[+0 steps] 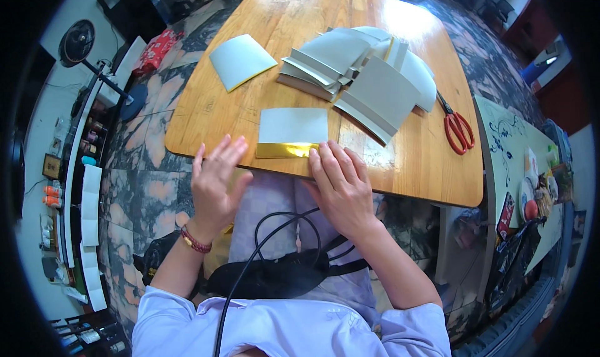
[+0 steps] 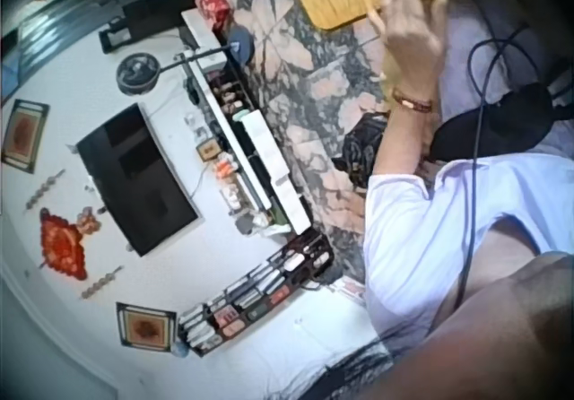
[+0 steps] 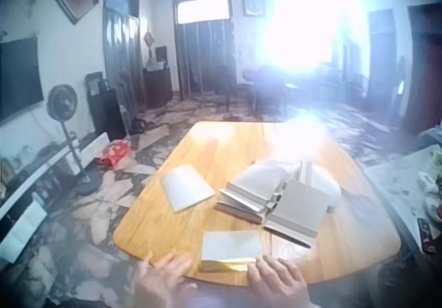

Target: The person folds multiple sheets of gold and white paper on a wooden table. They repeatedly fold the sheets in half, smooth the creases, and stack them. The person briefly adjusts their head-mounted camera strap before resuming the folding task.

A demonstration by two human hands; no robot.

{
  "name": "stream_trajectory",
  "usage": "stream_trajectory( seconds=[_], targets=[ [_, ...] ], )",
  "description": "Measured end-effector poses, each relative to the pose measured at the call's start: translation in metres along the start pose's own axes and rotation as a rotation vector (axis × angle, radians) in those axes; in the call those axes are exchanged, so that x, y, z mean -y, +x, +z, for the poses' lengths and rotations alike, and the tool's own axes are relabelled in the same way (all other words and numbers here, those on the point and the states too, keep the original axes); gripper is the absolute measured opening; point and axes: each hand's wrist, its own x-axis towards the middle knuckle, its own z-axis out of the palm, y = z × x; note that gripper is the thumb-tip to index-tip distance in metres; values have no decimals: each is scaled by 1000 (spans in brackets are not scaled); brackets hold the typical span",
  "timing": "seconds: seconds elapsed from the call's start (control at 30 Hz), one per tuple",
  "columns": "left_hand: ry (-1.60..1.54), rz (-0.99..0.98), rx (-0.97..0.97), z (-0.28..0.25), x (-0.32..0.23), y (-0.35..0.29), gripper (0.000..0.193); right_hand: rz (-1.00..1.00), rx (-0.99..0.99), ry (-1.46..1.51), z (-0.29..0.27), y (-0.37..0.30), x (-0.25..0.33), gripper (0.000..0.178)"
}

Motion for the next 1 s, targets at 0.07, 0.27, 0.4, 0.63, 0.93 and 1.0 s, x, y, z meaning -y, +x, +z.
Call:
stream_trajectory(
  seconds=[0.07,0.27,0.4,0.63,0.93,1.0],
  targets=[
    [-22,-39,-87,-6,16,25,58,6,-19,19,4,3,1,59],
    [-21,-73,-74,25,74,121,83,-110,-187,106,3,0,-3,29],
    [113,-136,57,47,98,158,101,-194,-142,198,-11,-8,-4,19],
    [99,-246,300,65,117,173,102,-129,-418,-140,-81,-5,-32,28],
    [158,-172,292,61,110,161,93,372,-104,-303,-83,-6,-95,46],
    [156,-160,299,55,104,156,92,339,-147,-268,-73,-7,-79,46]
  ],
)
